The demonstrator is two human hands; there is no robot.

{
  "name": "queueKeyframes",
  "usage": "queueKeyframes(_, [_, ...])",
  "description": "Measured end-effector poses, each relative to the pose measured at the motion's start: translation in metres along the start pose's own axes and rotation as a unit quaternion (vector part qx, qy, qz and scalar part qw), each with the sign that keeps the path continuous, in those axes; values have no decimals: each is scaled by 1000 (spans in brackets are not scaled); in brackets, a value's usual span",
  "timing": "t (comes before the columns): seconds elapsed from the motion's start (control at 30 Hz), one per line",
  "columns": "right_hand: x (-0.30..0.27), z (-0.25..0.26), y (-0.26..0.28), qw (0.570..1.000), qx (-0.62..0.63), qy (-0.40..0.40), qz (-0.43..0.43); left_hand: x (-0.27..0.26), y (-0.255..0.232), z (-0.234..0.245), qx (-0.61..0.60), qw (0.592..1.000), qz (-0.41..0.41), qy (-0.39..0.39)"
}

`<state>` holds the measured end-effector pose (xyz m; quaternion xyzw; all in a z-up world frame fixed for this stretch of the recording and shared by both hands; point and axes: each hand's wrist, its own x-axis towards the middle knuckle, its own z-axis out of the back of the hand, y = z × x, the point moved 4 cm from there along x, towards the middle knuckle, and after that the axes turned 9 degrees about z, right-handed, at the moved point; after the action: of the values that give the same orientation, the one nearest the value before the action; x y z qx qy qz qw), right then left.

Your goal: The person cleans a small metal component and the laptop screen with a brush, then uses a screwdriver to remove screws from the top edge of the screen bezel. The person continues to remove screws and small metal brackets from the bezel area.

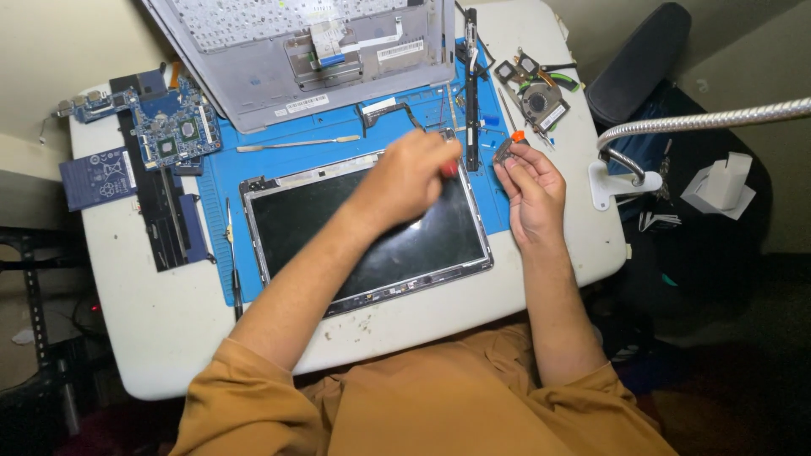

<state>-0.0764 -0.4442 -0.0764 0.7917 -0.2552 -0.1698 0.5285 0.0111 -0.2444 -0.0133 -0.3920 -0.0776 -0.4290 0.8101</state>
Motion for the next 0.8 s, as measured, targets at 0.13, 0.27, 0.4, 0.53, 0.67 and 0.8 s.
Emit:
queueKeyframes(0.13, [1, 3, -3, 1000, 3, -1, -8, -26, -60, 1, -108, 993, -13, 51])
queueKeyframes(0.27, [2, 6, -10, 1000, 11, -9, -12, -7, -58, 31, -230, 972, 44, 11])
queueKeyframes(0.4, [0, 4, -7, 1000, 10, 7, 2, 14, -6, 20, -118, 991, 23, -61])
queueKeyframes(0.53, [-4, -3, 2, 1000, 13, 2, -4, 15, 2, 15, -132, 990, 36, -14])
queueKeyframes(0.67, [-3, -1, -2, 1000, 23, -8, -19, 27, -4, 47, -224, 969, 97, 41])
queueKeyframes(0.8, [-5, -6, 4, 1000, 17, -3, -23, 11, -6, 43, -177, 979, 94, 39])
